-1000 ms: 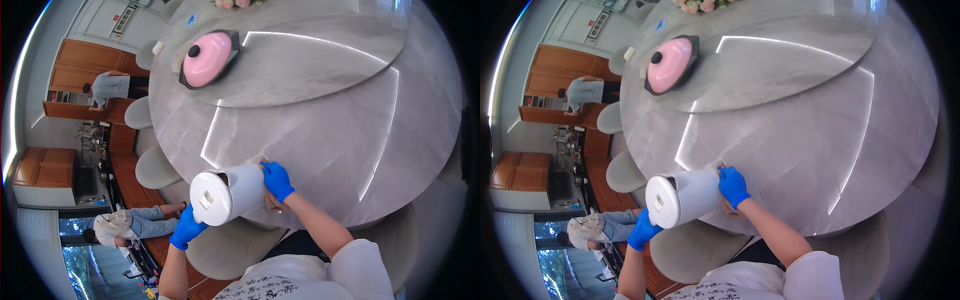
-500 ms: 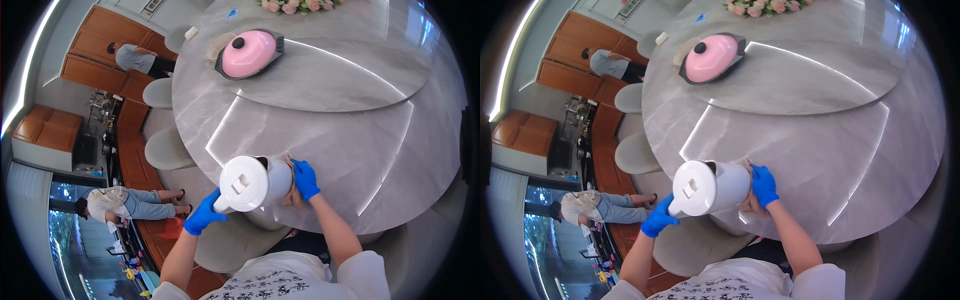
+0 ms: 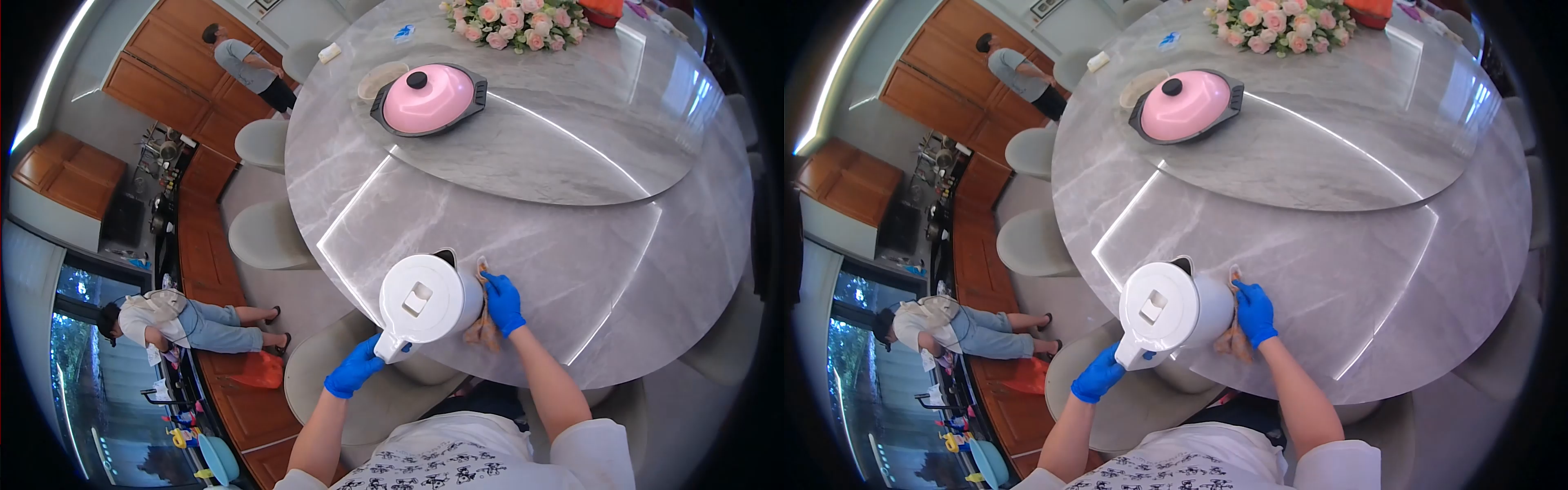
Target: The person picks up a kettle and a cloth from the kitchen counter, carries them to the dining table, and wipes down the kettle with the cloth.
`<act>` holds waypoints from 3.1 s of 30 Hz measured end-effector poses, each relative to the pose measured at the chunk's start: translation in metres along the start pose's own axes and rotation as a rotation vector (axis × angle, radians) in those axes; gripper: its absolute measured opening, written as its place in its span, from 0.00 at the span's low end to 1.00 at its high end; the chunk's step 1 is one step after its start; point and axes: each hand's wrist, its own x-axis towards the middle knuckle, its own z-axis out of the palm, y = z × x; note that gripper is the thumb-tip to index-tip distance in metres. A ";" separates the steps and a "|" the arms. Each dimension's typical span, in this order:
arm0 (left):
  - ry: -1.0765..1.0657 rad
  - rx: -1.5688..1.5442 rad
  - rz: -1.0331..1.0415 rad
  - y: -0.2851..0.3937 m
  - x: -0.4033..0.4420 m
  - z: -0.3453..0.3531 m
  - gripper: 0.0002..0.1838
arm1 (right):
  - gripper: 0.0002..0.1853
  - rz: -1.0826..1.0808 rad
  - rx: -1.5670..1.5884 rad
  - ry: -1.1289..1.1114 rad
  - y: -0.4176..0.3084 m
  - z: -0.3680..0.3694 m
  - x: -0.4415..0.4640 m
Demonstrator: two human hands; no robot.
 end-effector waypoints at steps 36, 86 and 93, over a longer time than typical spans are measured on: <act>0.003 -0.075 -0.015 0.002 -0.005 0.007 0.33 | 0.14 -0.055 -0.041 -0.025 -0.004 -0.003 0.001; 0.613 0.614 0.405 0.029 0.009 0.064 0.43 | 0.30 -0.929 -1.078 0.180 -0.276 -0.008 -0.115; 0.222 0.359 0.155 0.033 0.004 0.053 0.47 | 0.27 -0.621 -0.937 -0.027 -0.270 -0.019 -0.076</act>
